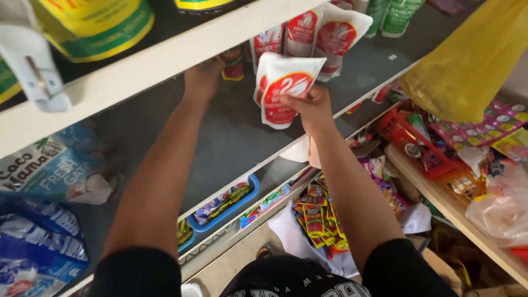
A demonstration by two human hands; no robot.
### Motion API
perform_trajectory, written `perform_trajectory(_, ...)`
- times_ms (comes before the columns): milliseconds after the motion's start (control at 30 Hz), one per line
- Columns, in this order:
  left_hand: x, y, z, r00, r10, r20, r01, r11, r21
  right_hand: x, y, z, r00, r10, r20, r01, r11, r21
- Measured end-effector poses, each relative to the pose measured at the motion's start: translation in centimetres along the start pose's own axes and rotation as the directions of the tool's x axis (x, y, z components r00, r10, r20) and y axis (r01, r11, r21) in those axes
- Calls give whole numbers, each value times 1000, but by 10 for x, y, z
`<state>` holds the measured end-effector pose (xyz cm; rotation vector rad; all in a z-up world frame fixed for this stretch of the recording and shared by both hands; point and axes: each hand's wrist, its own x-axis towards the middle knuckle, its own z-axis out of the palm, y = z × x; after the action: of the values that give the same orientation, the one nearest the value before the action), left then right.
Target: Removing grocery items from a shelf into a bin and then wiping down the shelf with a cloth.
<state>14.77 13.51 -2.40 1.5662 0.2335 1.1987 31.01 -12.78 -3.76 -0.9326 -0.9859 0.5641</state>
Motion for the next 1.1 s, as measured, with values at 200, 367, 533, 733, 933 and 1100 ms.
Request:
perform_trajectory(200, 39, -31, 15, 998, -55, 18, 35, 818, 575, 1, -3, 2, 998, 25, -58, -12, 976, 216)
perform_trajectory(367, 75, -87, 6, 964, 216, 154, -246, 514, 821, 8, -11, 1, 996, 84, -13, -80, 981, 179)
perform_trajectory(533, 38, -43, 26, 993, -41, -109, 101, 770, 631, 7, -9, -1, 992, 110, 66, -120, 978, 173)
perform_trajectory(733, -44, 48, 32, 937, 167, -308, -92, 965, 245, 0, -2, -5, 991, 107, 83, -114, 990, 81)
perform_trajectory(933, -135, 205, 108, 970, 219, -104, -162, 905, 394, -37, -42, -33, 991, 127, 36, -127, 849, 514)
perform_trajectory(1100, -187, 205, 181, 847, 474, 241, -530, 713, 458, -91, -57, -114, 966, -67, 250, -77, 848, 524)
